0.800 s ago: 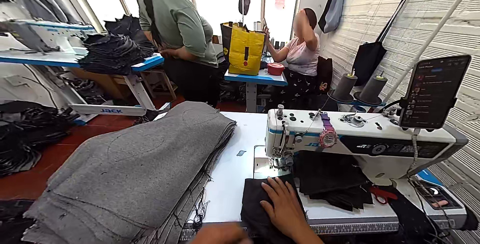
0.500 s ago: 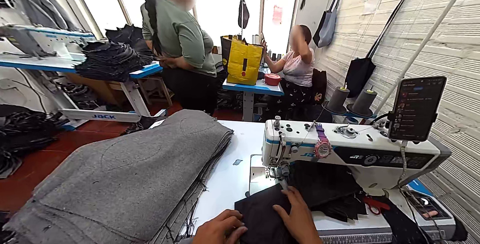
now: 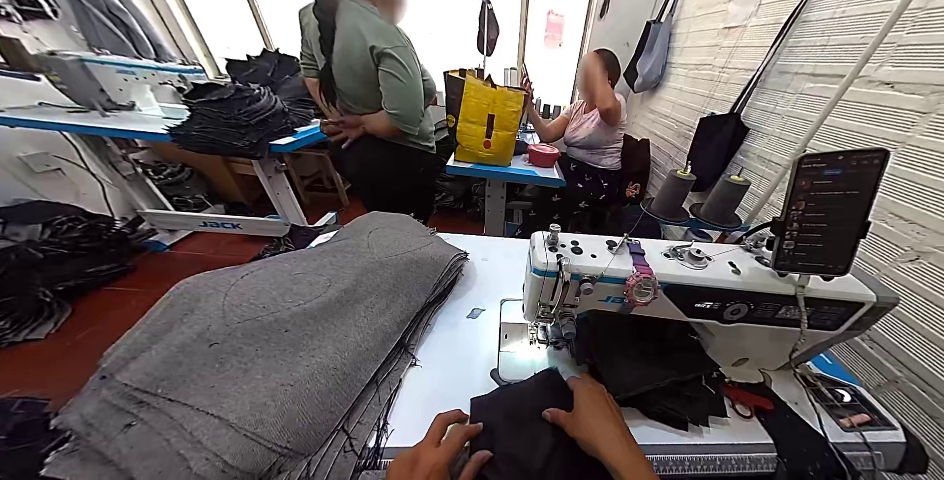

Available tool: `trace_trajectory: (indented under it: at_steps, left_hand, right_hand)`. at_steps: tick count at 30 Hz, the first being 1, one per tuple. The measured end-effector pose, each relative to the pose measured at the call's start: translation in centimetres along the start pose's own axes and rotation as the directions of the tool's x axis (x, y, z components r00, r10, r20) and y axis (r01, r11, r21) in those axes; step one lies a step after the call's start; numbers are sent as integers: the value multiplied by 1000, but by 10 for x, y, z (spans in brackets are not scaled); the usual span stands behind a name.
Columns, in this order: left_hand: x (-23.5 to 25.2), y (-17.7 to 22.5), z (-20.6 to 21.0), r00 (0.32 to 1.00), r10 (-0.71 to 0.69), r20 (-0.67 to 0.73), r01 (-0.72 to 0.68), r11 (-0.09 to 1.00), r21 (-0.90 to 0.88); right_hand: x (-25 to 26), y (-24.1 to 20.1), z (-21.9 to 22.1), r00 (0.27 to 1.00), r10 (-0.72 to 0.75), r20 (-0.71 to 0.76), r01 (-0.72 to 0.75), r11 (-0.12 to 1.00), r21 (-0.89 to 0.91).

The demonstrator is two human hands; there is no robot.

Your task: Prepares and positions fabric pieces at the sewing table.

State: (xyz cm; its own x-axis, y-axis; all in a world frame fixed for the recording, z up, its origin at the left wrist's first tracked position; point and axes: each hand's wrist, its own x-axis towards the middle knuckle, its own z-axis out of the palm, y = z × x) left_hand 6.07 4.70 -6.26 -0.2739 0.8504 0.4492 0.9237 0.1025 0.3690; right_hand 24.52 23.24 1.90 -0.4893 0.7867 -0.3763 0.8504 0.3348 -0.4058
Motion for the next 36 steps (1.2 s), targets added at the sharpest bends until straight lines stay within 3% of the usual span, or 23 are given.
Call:
trace_trajectory:
  at_steps: [2,3,6,9,11,13,15,17,20,22,25,26,27,30,31,32,34,35,36]
  left_hand:
    - [-3,1,-1,1000,1,-15,-2,1000,-29]
    - [-4,3,-2,999,15,-45,-18,997,-70]
    - [-4,15,-14,979,94,-182,-116,986,-116]
    - [-2,28,-21,963,146,-227,-161,986,-50]
    - [1,27,-15,983,88,-161,-88,996,6]
    - [4,19,-3,995,21,-97,-17,999,41]
    - [5,14,4,996,0,-86,3,999,38]
    - [5,16,5,993,27,-118,-28,1000,-3]
    - [6,18,6,985,78,-157,-85,996,-33]
    - [7,15,8,991,59,-118,-59,998,-2]
    - [8,11,11,998,34,-61,-32,999,43]
    - [9,11,11,998,38,-50,-36,998,49]
    - [9,12,11,998,47,-41,-45,998,52]
    - [8,15,15,997,78,-23,-76,995,69]
    - [9,17,17,996,87,-20,-86,993,78]
    - [11,19,18,996,92,-17,-90,992,87]
    - [15,23,18,997,77,-6,-76,992,97]
    - [16,25,15,998,64,-11,-63,995,71]
    - [14,26,10,999,36,5,-36,999,-4]
  right_hand:
    - [-4,3,3,996,-82,-39,83,996,28]
    - [-6,6,8,978,-162,-130,171,983,66]
    - [-6,14,23,772,-373,-515,528,828,191]
    - [0,20,26,687,-407,-602,653,708,267]
    - [9,26,33,623,-429,-655,713,656,249]
    - [14,29,38,566,-412,-714,724,663,191]
    - [17,31,42,544,-378,-749,628,776,64]
    - [19,32,44,527,-355,-772,535,844,-23]
    - [23,31,42,510,-344,-788,518,855,-38]
    - [26,29,42,555,-344,-758,542,840,15]
    - [22,27,34,738,-342,-582,429,903,13]
    - [19,26,30,767,-330,-551,382,924,-23]
    - [18,26,29,740,-333,-584,359,930,-76]
    - [13,23,26,545,-415,-728,333,905,-266]
    - [7,19,24,514,-455,-727,363,883,-297]
    - [-1,13,20,529,-500,-686,432,854,-289]
    - [-24,0,7,708,-587,-393,610,789,-78]
    - [-31,-6,-2,756,-631,-174,651,754,91]
    - [-31,-9,-6,752,-659,-15,644,729,232]
